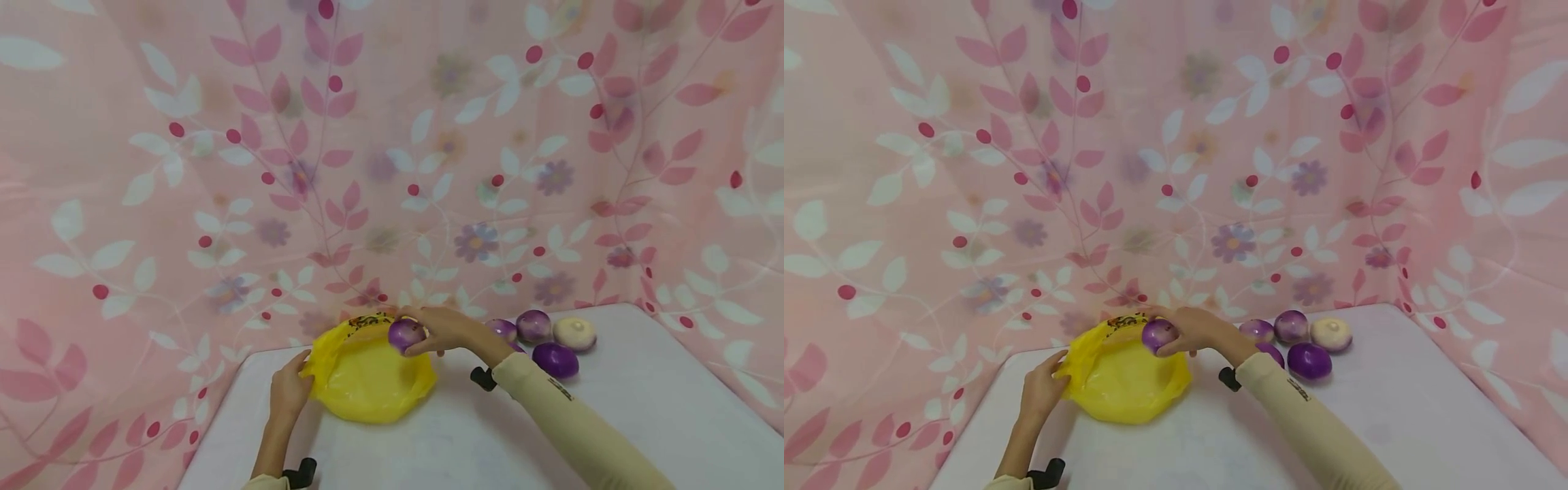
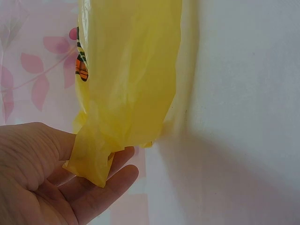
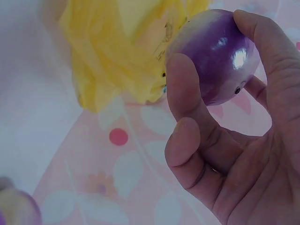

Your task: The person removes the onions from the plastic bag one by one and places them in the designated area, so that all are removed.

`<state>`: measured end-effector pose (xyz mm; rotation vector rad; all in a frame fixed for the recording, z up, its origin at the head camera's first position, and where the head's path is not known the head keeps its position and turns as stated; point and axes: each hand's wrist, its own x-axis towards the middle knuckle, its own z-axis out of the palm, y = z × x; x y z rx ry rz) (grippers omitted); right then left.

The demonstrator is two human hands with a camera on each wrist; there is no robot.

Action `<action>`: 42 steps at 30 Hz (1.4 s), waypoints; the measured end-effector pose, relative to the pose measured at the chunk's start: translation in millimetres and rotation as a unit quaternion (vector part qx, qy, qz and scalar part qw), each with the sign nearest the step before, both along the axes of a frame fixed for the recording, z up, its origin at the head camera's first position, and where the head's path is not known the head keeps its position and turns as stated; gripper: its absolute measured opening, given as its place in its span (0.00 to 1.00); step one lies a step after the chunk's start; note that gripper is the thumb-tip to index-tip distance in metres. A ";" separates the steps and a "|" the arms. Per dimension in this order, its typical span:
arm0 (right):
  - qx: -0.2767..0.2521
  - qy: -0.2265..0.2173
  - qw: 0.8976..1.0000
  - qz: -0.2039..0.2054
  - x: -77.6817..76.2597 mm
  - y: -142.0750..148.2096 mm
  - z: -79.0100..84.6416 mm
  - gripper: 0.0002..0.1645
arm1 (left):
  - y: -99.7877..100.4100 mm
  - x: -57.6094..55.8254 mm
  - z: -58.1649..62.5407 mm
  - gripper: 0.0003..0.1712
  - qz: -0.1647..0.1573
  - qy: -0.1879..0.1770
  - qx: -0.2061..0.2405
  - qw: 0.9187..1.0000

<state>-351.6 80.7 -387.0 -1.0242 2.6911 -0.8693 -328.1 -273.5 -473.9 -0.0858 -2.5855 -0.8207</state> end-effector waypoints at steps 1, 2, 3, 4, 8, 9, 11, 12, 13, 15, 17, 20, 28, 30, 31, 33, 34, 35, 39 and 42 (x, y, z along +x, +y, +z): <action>0.004 0.011 1.000 0.002 0.6 2.5 0.1 0.41 | -0.8 0.8 0.3 0.28 0.001 -0.001 0.001 1.000; 0.006 0.017 1.000 0.004 1.2 5.1 0.2 0.40 | -1.6 1.3 0.3 0.28 0.002 -0.003 0.001 1.000; 0.004 0.020 1.000 0.006 2.1 7.6 0.7 0.40 | -2.1 1.8 0.3 0.28 0.001 -0.004 0.002 1.000; 0.002 0.021 1.000 0.007 3.0 10.1 1.1 0.40 | -2.4 2.4 0.5 0.28 0.000 -0.006 0.003 1.000; -0.017 -0.001 1.000 0.006 6.6 20.2 4.7 0.40 | -2.6 3.3 0.6 0.28 0.002 -0.008 0.006 1.000; -0.020 -0.004 1.000 0.004 7.6 23.0 5.7 0.40 | -2.3 3.5 0.8 0.28 0.003 -0.008 0.007 1.000; -0.024 -0.013 1.000 -0.003 9.2 29.9 6.1 0.39 | -1.9 3.6 1.0 0.28 0.005 -0.010 0.007 1.000; -0.023 -0.016 1.000 -0.009 10.0 33.9 5.8 0.39 | -1.6 3.8 1.3 0.28 0.006 -0.011 0.006 1.000; -0.023 -0.020 0.999 -0.016 10.9 38.3 5.6 0.40 | -1.2 3.7 1.8 0.28 0.007 -0.011 0.005 1.000; -0.024 -0.023 0.999 -0.025 12.2 47.2 4.6 0.41 | -0.9 3.3 2.3 0.28 0.008 -0.012 0.003 1.000; -0.021 -0.021 0.999 -0.032 13.7 55.8 3.2 0.42 | -1.3 3.7 2.8 0.28 0.010 -0.011 0.001 1.000; -0.025 -0.018 0.999 -0.027 16.5 66.6 2.7 0.43 | -2.7 5.0 2.9 0.28 0.009 -0.004 0.001 1.000; -0.029 -0.001 0.999 -0.024 18.5 92.6 2.2 0.40 | -4.5 4.6 0.2 0.27 0.006 0.016 -0.004 1.000; -0.021 0.008 0.999 -0.039 20.2 100.5 3.7 0.41 | -4.1 4.6 0.6 0.27 0.007 0.012 -0.002 1.000; -0.021 0.011 0.999 -0.045 20.8 104.8 3.9 0.41 | -3.8 4.6 1.0 0.27 0.007 0.010 -0.001 1.000; -0.017 0.028 0.998 -0.052 21.8 113.5 3.5 0.40 | -3.3 5.2 2.0 0.27 0.008 0.009 0.002 1.000; -0.025 0.028 0.998 -0.052 22.8 117.5 3.4 0.39 | -3.3 5.3 2.2 0.27 0.008 0.009 0.002 1.000; -0.025 0.035 0.998 -0.053 23.3 121.9 2.3 0.39 | -3.3 5.4 2.4 0.27 0.008 0.010 0.002 1.000; -0.042 0.036 0.997 -0.053 26.8 138.8 -1.8 0.39 | -3.9 4.8 2.0 0.28 0.010 0.007 0.002 1.000; -0.053 0.023 0.997 -0.054 31.2 150.6 -3.2 0.39 | -4.5 4.6 1.5 0.28 0.013 0.001 0.002 1.000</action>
